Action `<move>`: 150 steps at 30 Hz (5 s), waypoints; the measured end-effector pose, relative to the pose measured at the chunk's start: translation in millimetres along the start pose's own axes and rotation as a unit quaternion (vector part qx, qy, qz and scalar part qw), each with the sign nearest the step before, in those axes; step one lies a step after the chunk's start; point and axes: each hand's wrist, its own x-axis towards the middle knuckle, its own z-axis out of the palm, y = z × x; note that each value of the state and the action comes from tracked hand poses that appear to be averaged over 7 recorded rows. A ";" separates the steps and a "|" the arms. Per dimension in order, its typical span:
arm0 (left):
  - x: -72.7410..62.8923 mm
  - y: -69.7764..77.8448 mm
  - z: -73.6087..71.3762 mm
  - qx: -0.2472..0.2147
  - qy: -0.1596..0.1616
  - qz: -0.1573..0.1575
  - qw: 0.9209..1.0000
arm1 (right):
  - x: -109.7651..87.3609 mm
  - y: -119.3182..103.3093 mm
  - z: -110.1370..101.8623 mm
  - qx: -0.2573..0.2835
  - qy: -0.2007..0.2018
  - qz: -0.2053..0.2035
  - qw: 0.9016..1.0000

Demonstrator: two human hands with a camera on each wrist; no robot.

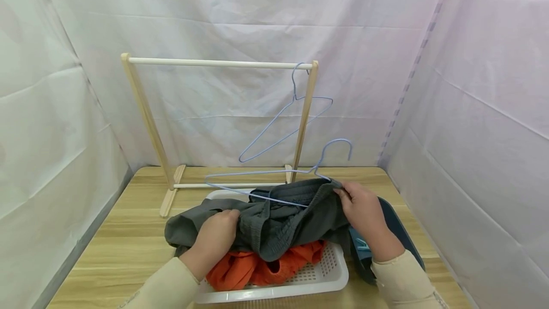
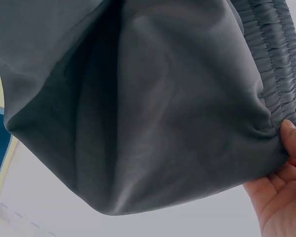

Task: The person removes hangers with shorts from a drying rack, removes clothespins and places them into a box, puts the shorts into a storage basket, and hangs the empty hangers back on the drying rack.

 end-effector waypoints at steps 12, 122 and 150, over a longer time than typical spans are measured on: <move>14.9 14.2 3.1 0.012 -0.100 0.039 0.994 | 1.8 -4.0 -2.2 -0.008 -0.014 -0.026 1.000; 16.3 -13.9 -69.4 0.000 0.170 0.134 0.976 | 1.1 -24.4 4.6 -0.018 -0.008 -0.115 0.993; 8.5 -31.8 -63.4 0.030 0.198 0.141 0.970 | 6.0 -29.9 3.2 0.000 -0.081 -0.089 0.993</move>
